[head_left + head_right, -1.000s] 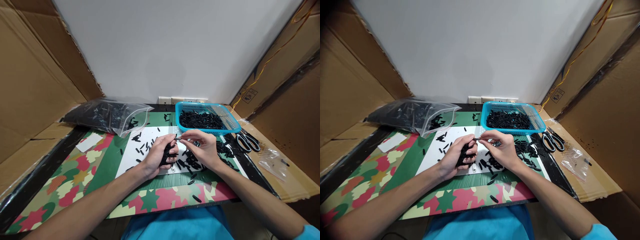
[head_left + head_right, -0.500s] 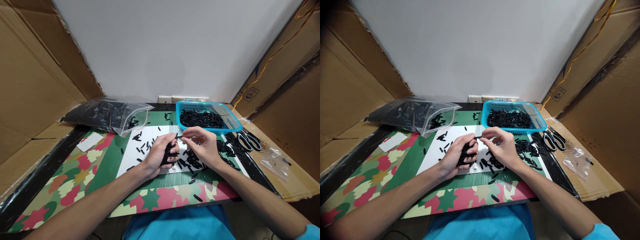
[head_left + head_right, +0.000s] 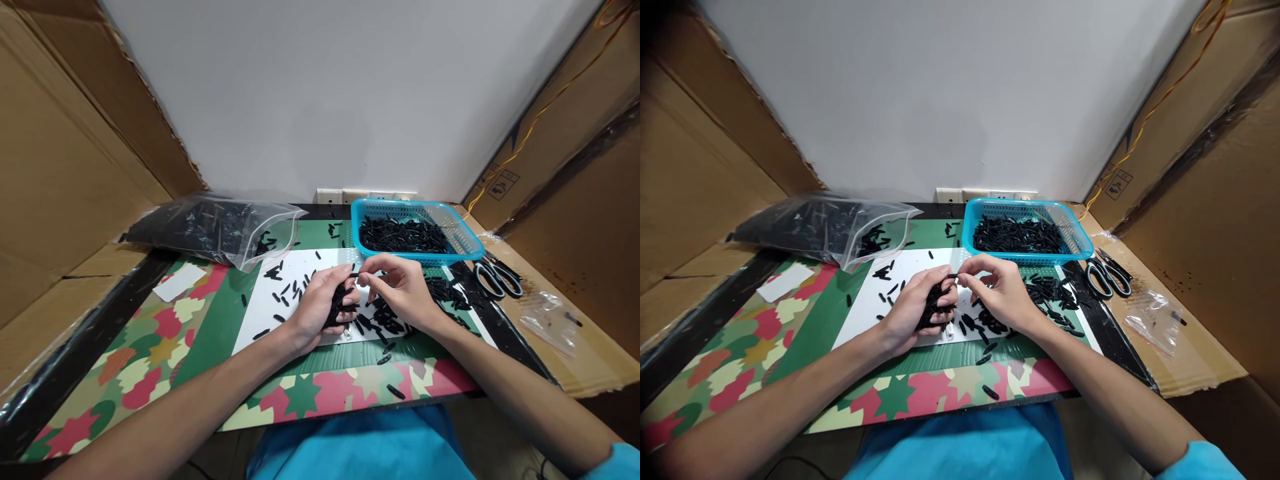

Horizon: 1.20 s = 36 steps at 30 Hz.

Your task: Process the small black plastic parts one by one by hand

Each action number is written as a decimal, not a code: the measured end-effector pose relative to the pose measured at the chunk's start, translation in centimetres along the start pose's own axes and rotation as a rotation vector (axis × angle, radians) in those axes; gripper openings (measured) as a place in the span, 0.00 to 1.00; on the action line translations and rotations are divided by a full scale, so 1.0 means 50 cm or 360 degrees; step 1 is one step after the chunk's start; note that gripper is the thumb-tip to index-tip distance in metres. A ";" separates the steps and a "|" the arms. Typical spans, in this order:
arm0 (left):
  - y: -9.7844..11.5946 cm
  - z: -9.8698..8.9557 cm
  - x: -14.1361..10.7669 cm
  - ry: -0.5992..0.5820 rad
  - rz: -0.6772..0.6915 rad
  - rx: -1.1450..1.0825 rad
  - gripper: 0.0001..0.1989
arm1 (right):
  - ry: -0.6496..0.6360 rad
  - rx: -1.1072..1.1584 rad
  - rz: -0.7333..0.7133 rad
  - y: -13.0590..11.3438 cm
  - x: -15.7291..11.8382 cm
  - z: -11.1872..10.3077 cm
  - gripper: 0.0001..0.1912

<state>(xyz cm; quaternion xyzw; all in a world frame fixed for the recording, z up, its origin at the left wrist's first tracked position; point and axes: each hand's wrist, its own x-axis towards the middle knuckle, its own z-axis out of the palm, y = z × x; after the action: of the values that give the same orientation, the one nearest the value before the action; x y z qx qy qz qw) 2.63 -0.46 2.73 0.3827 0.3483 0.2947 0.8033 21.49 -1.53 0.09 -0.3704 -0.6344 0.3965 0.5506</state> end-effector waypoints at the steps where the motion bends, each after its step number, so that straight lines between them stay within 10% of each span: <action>1: 0.000 0.000 0.000 0.0001 -0.0002 -0.0004 0.21 | 0.0012 -0.0013 -0.0010 0.000 0.000 0.001 0.11; 16: 0.002 0.002 -0.004 -0.0018 0.0009 -0.0008 0.21 | 0.0071 -0.0461 -0.0362 0.006 0.000 -0.009 0.02; 20: 0.004 0.003 -0.006 -0.0028 0.0000 -0.0007 0.20 | 0.0334 -0.1088 -0.0773 0.003 0.021 -0.055 0.06; 24: 0.005 0.006 -0.009 0.0003 0.0018 -0.0011 0.20 | 0.0605 -0.1280 -0.0677 -0.005 0.037 -0.097 0.04; 32: -0.001 0.006 -0.002 0.0072 -0.0013 -0.0001 0.19 | -0.0193 -0.0558 -0.0394 -0.033 0.008 -0.021 0.05; 36: -0.002 0.007 0.002 0.0151 0.0011 0.0054 0.19 | -0.0201 -0.0452 -0.0281 -0.027 0.000 0.005 0.04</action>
<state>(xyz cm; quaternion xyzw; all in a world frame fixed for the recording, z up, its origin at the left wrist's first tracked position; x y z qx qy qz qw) 2.99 -0.57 2.78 0.3831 0.3897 0.3093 0.7783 21.20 -2.13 1.30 -0.3617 -0.7475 0.2753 0.4844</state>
